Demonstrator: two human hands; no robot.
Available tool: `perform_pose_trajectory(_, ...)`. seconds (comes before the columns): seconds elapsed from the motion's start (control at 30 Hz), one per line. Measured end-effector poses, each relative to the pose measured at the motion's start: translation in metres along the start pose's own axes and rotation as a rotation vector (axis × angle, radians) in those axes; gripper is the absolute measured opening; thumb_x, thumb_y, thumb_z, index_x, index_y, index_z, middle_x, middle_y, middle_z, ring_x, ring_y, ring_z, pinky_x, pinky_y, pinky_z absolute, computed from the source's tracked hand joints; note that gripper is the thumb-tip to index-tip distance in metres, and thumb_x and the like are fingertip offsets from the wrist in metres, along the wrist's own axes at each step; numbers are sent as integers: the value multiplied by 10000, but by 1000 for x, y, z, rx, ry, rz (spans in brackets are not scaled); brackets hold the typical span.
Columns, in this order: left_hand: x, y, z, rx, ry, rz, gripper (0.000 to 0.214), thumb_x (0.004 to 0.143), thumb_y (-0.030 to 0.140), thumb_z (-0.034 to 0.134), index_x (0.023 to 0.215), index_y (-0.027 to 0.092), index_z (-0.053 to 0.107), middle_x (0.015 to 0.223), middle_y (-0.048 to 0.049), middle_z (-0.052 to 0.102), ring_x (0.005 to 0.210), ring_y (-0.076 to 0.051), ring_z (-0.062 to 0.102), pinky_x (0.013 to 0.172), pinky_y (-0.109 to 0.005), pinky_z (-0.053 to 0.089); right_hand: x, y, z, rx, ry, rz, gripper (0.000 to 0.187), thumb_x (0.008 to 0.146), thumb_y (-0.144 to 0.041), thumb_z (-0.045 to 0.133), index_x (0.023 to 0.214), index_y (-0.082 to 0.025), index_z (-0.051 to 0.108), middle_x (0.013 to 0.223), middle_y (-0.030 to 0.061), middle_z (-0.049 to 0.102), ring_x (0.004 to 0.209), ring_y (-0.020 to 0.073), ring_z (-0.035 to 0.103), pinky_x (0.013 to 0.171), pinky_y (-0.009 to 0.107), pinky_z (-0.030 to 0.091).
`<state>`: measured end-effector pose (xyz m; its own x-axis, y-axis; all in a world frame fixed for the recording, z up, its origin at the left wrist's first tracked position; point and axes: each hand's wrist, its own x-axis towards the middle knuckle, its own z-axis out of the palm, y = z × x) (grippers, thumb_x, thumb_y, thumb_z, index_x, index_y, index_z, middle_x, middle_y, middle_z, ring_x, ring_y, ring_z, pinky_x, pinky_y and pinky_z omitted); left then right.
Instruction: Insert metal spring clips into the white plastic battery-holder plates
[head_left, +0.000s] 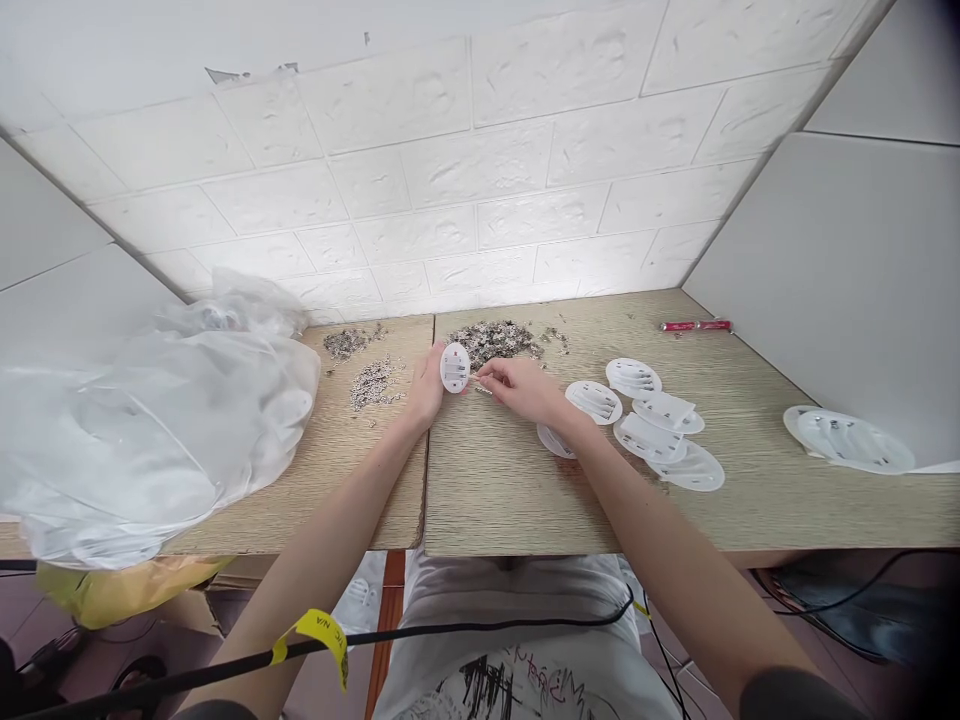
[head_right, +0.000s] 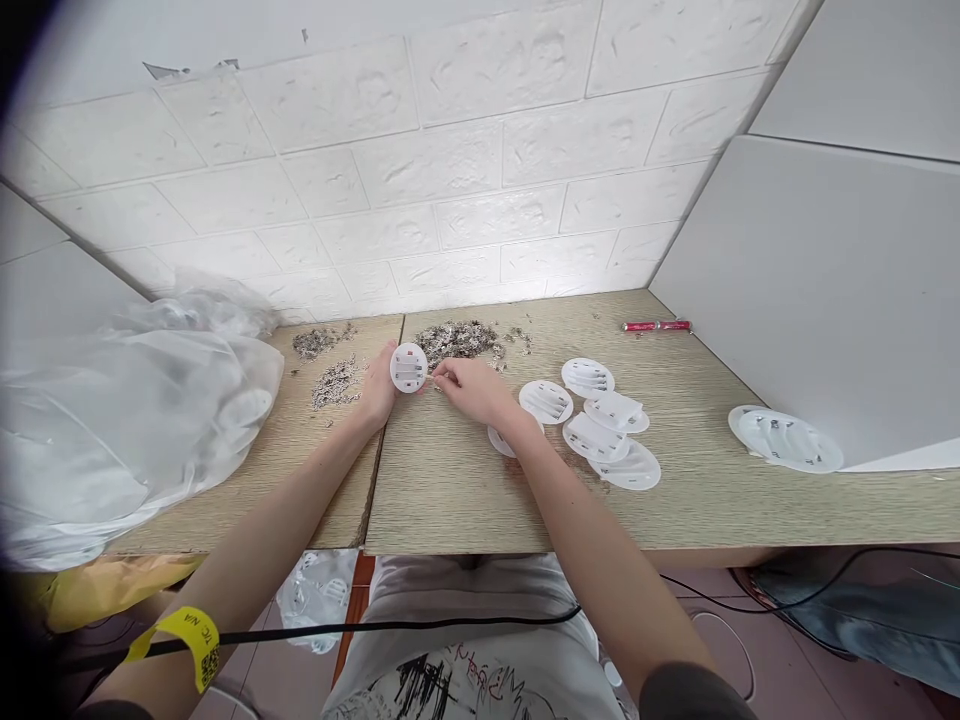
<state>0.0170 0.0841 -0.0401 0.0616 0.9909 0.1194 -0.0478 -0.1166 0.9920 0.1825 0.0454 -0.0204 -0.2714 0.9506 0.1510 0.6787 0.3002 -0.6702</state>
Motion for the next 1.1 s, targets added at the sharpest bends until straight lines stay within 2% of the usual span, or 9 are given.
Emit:
perform_pose_trajectory(0.1,-2,3,1,37,-56,9,547,848,665,439,590,184,471,528,8,461,476,-113,454,451,-251,422,0,1,3,-33,24,-36,208,899,-224,502,976,-166,686,713,4,658,626,121,531,584,222,319)
perform_pose_trajectory(0.2,-3,4,1,137,-53,74,573,862,670,410,551,189,434,501,6,446,465,-108,425,456,-251,374,0,-1,5,-74,12,-44,235,909,-213,486,1001,-173,699,759,22,692,640,135,551,597,231,339)
perform_pose_trajectory(0.37,-3,-1,0,219,-38,116,543,929,593,343,579,194,456,515,-1,482,495,-126,463,507,-268,384,-1,-5,6,-113,-29,-46,304,941,-196,439,1111,-170,689,1060,66,727,873,183,638,753,257,419)
perform_pose_trajectory(0.43,-3,-3,1,236,-20,125,517,936,573,349,597,197,455,530,2,481,510,-130,467,521,-270,387,-1,-6,7,-129,-41,-37,316,953,-205,421,1114,-173,691,1104,65,719,926,193,644,788,262,428)
perform_pose_trajectory(0.7,-8,4,5,291,-21,160,445,980,417,350,597,196,400,566,10,437,560,-128,420,568,-275,336,-3,-14,9,-345,-57,-5,339,978,-231,376,1130,-188,676,1053,78,728,895,222,659,754,282,430)
perform_pose_trajectory(0.83,-10,4,7,295,-14,168,385,971,393,377,643,197,419,618,10,447,591,-131,413,580,-269,316,-5,-17,10,-463,-64,-6,344,985,-240,354,1037,-166,686,949,125,725,851,249,657,716,300,423)
perform_pose_trajectory(0.97,-9,0,7,284,3,186,386,959,426,395,650,198,434,629,9,449,599,-137,415,590,-272,307,-5,-18,12,-477,-58,-18,308,963,-181,377,945,-150,683,936,144,707,857,244,642,710,297,414)
perform_pose_trajectory(1.1,-8,-2,7,276,12,190,395,956,440,403,646,198,442,623,11,441,594,-137,414,591,-274,300,-4,-18,13,-431,-66,-6,295,953,-169,391,963,-163,686,948,132,708,866,235,638,727,293,412)
